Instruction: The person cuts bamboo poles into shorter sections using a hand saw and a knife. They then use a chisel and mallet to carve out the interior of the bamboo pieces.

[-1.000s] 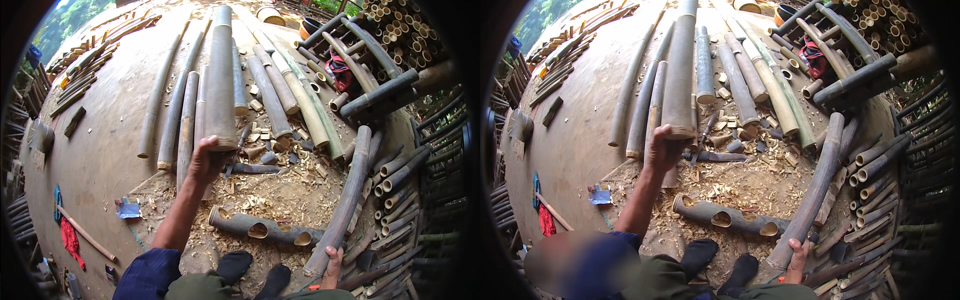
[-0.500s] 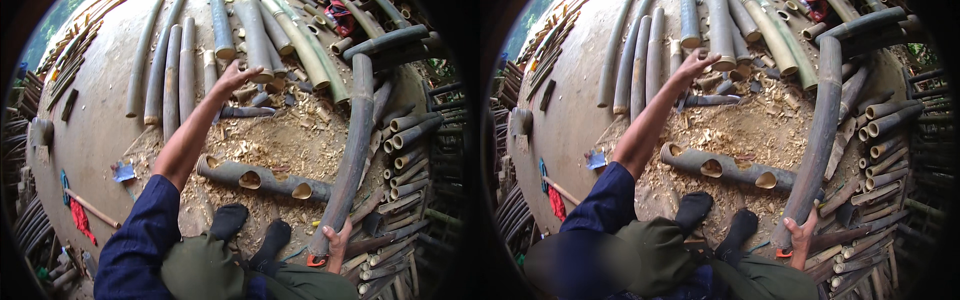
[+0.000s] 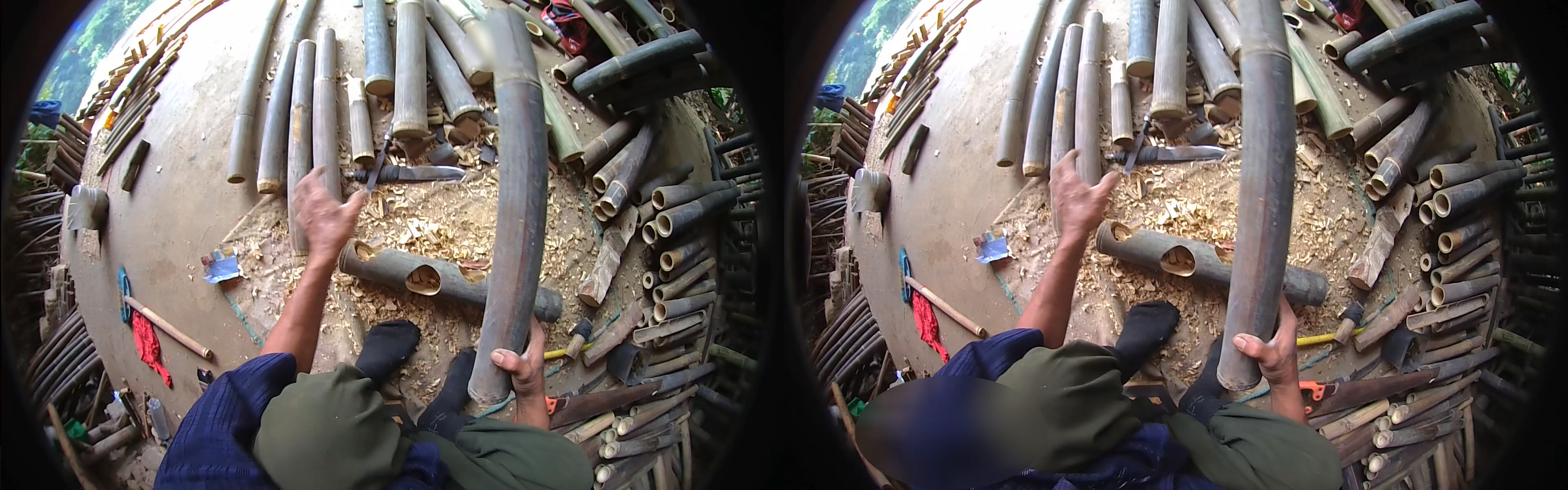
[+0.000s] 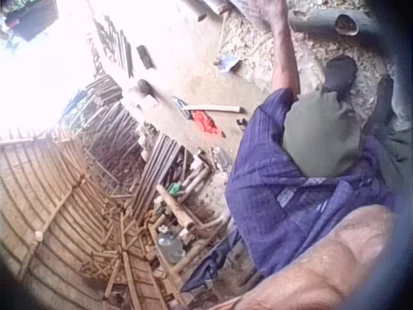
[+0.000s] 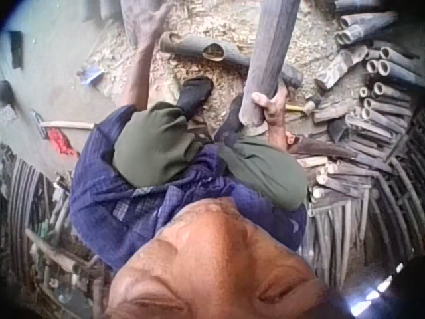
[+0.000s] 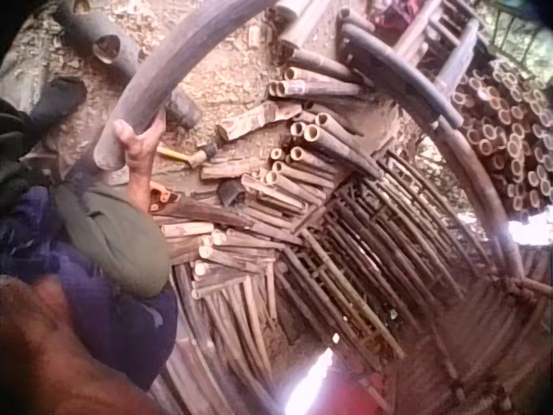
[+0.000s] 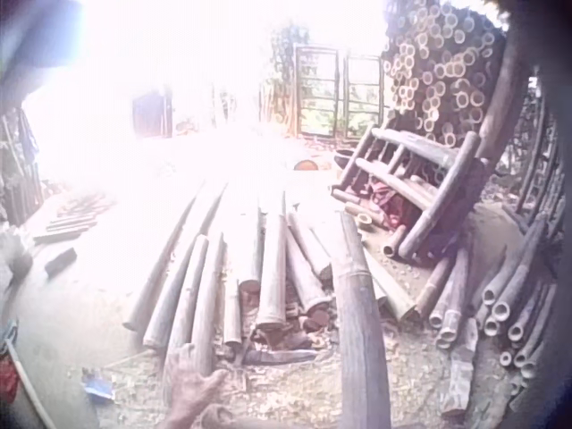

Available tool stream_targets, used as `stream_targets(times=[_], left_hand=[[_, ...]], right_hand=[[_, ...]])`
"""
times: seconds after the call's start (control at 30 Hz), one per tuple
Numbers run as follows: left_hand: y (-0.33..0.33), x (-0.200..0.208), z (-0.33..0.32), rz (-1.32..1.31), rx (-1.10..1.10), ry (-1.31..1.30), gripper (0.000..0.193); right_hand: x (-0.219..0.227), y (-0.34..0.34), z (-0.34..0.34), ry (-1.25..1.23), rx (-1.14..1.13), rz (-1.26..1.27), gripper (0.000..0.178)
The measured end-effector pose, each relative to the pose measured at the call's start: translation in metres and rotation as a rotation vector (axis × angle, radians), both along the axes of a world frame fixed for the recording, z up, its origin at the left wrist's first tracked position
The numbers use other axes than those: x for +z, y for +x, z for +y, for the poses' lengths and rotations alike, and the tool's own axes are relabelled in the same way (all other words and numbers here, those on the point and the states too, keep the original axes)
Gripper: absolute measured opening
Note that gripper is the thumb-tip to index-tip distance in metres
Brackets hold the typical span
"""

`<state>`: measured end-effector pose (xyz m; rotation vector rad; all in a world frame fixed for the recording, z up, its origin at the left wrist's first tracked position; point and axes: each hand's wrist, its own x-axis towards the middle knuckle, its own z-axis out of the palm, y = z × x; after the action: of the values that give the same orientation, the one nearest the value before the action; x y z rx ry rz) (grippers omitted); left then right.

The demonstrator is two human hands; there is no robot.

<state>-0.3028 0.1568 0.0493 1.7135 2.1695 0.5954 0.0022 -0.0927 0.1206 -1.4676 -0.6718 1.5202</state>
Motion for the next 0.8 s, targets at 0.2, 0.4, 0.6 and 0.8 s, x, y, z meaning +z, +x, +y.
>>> stream_targets(times=[0.2,0.4,0.6,0.8], left_hand=[[-0.121,-0.035,-0.076,-1.041,0.8,-0.726,0.096],[-0.094,-0.084,-0.031,-1.648,0.695,-0.662,0.103],[-0.073,-0.06,0.047,-1.592,0.541,-0.36,0.098],[0.025,0.034,0.032,-0.772,-0.041,-0.316,0.107]], right_hand=[[0.01,0.005,-0.028,0.011,-0.193,-0.123,0.093],[-0.002,0.006,-0.037,-0.042,-0.252,-0.123,0.09],[0.009,0.007,-0.026,0.035,-0.137,-0.07,0.091],[-0.004,0.013,-0.037,0.059,-0.138,-0.102,0.09]])
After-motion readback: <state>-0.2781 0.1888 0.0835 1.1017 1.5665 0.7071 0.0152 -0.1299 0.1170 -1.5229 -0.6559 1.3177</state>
